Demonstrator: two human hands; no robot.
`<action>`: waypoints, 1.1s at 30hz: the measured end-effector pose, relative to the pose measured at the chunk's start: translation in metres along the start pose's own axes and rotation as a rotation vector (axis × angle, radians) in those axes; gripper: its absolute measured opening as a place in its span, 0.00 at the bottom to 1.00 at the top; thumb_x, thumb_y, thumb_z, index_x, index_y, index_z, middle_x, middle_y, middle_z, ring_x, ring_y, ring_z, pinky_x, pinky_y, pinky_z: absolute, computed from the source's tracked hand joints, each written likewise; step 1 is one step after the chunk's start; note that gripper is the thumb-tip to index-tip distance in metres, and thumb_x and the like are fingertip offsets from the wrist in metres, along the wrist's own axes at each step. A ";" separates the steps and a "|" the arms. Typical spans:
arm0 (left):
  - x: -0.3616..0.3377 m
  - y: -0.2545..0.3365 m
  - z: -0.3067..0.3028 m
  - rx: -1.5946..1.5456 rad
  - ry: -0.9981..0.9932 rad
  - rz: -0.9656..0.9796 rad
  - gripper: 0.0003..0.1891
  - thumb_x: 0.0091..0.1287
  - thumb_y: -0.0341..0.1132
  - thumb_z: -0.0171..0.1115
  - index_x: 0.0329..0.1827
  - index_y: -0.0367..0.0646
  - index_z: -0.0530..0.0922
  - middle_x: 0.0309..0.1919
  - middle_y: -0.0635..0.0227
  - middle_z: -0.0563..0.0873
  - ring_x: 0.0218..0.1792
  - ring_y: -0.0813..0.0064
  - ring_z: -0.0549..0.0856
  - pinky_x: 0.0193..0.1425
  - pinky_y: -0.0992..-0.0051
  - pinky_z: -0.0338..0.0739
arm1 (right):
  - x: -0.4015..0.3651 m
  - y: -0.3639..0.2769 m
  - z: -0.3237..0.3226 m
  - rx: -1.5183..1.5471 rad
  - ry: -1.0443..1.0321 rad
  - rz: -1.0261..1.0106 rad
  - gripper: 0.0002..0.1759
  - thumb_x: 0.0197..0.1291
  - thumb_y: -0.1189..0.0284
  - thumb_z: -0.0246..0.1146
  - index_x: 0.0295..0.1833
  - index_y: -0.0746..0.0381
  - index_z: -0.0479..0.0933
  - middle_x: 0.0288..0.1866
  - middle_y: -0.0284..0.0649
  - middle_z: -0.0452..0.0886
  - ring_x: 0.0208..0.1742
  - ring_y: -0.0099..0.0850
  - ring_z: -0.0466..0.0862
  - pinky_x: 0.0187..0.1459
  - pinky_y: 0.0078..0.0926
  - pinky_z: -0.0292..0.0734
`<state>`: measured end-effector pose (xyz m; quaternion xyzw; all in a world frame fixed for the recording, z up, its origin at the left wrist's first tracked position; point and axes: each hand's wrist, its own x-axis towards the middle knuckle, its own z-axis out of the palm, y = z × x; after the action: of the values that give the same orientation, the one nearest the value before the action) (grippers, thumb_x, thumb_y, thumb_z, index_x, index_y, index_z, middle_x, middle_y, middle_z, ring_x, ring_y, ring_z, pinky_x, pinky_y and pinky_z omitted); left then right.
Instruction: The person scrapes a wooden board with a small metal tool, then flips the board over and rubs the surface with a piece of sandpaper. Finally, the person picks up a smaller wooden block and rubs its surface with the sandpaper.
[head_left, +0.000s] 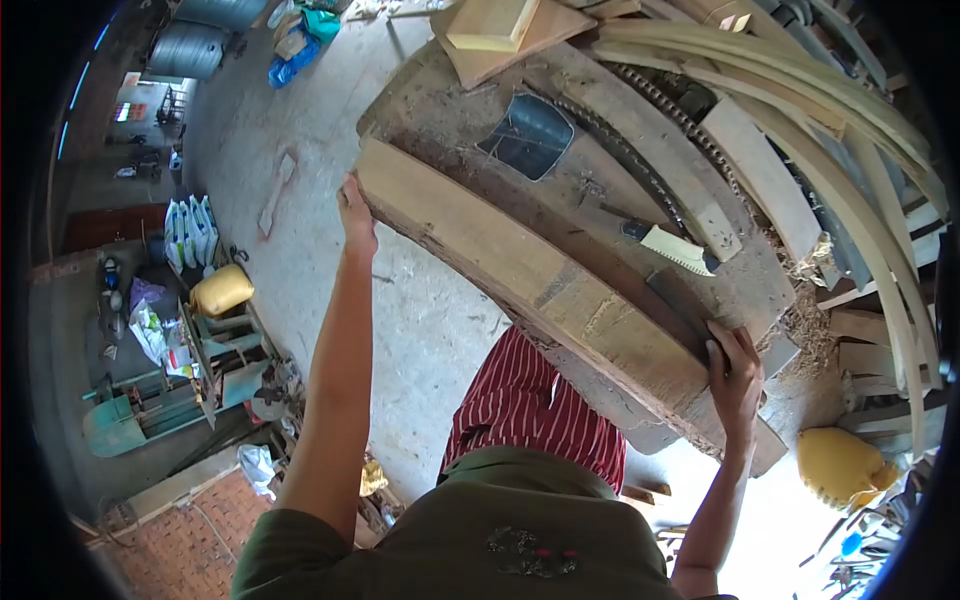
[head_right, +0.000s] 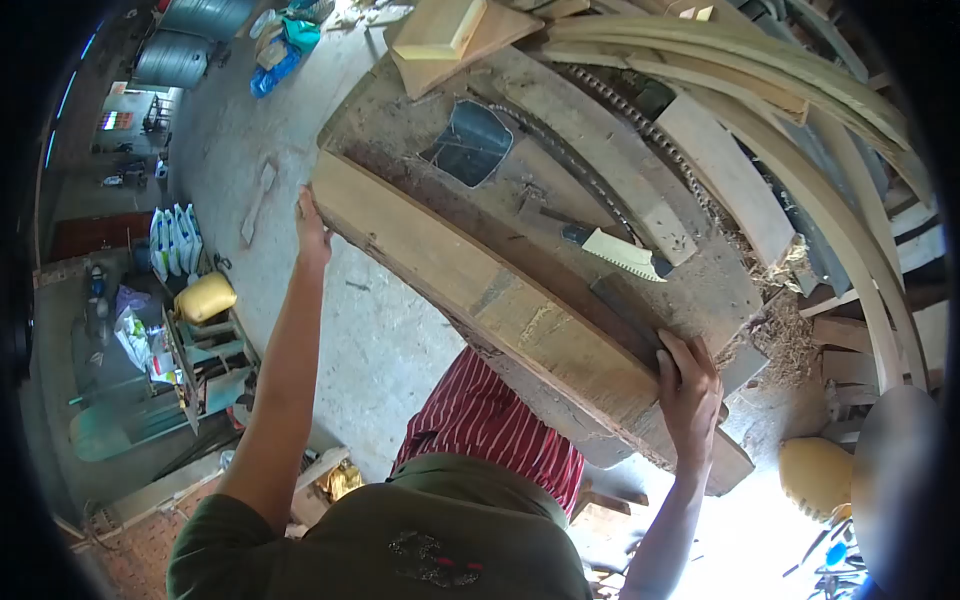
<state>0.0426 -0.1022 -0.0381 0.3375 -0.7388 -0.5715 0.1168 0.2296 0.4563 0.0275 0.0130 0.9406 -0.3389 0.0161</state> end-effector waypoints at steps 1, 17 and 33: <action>-0.003 0.003 0.003 -0.031 -0.033 -0.017 0.36 0.74 0.67 0.50 0.68 0.44 0.66 0.61 0.62 0.77 0.60 0.67 0.78 0.55 0.61 0.77 | 0.000 0.001 0.000 0.002 -0.017 0.006 0.15 0.65 0.77 0.63 0.57 0.61 0.83 0.42 0.48 0.82 0.40 0.46 0.84 0.41 0.42 0.79; -0.063 0.093 0.045 0.992 -0.032 1.183 0.30 0.65 0.35 0.66 0.72 0.47 0.71 0.68 0.54 0.74 0.69 0.51 0.70 0.73 0.51 0.61 | 0.006 -0.008 -0.003 -0.006 0.006 0.009 0.14 0.63 0.78 0.64 0.55 0.60 0.83 0.40 0.44 0.83 0.40 0.44 0.85 0.42 0.41 0.80; -0.087 0.127 0.074 0.675 -0.245 1.207 0.03 0.67 0.27 0.65 0.38 0.40 0.85 0.33 0.60 0.90 0.33 0.66 0.90 0.73 0.57 0.73 | 0.004 0.000 -0.015 0.049 -0.105 0.092 0.15 0.60 0.76 0.66 0.53 0.59 0.84 0.40 0.44 0.83 0.36 0.44 0.86 0.37 0.39 0.79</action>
<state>0.0199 0.0248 0.0742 -0.1804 -0.9420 -0.1799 0.2183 0.2257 0.4662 0.0391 0.0391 0.9283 -0.3607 0.0808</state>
